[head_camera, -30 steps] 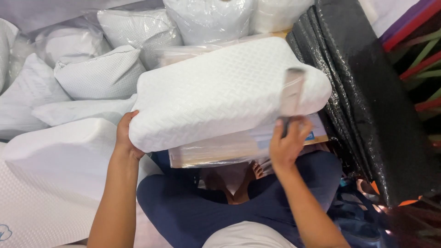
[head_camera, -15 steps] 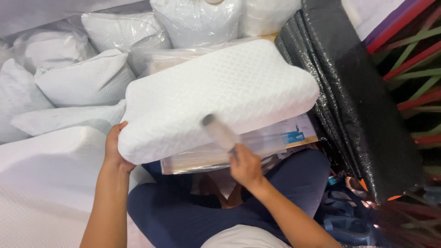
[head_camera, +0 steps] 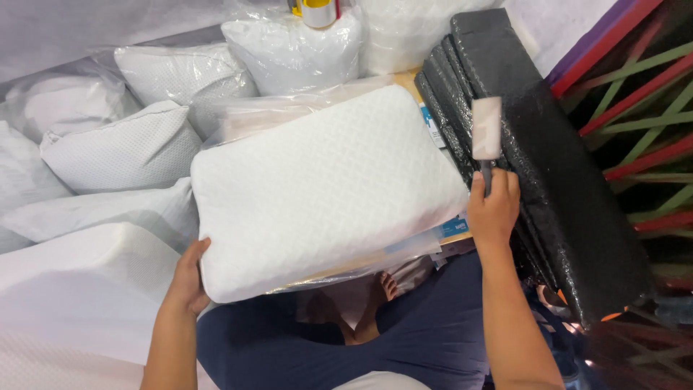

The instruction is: The person uses a lint roller to remove debris from a white pillow, then carefully inserts the pillow into a clear plastic bag and seals the opening with adhesive tape.

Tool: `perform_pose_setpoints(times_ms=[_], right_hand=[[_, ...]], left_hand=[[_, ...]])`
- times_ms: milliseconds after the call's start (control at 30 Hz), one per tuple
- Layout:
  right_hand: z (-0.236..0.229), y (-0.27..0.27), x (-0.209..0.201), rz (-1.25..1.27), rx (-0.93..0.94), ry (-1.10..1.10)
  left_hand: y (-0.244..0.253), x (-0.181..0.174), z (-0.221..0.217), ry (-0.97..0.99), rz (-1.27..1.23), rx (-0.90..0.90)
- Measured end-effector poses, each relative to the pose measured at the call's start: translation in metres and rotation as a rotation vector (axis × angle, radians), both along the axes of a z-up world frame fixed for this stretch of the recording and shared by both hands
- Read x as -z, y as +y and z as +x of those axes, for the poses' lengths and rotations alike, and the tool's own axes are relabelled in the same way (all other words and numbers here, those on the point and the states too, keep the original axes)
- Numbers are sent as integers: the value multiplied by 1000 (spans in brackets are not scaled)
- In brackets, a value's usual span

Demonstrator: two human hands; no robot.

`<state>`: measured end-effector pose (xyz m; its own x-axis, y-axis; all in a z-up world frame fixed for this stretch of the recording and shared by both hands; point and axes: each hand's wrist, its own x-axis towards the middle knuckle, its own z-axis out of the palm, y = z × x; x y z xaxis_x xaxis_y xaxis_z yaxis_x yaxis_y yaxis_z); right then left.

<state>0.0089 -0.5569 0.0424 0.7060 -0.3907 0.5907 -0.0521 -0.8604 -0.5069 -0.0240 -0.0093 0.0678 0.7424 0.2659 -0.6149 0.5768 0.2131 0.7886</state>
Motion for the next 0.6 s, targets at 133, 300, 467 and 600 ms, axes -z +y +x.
perform_pose_setpoints(times_ms=[133,300,467,600], right_hand=[[65,1,-6,119,-144,167],[133,24,1,555,-184,601],[198,20,49,800,-175,597],[165,46,-3,798,-212,453]], left_hand=[[-12,-6,5,21,79,47],[-11,0,44,20,413,154],[-25,-19,73,-10,295,105],[-31,-31,75,-42,127,24]])
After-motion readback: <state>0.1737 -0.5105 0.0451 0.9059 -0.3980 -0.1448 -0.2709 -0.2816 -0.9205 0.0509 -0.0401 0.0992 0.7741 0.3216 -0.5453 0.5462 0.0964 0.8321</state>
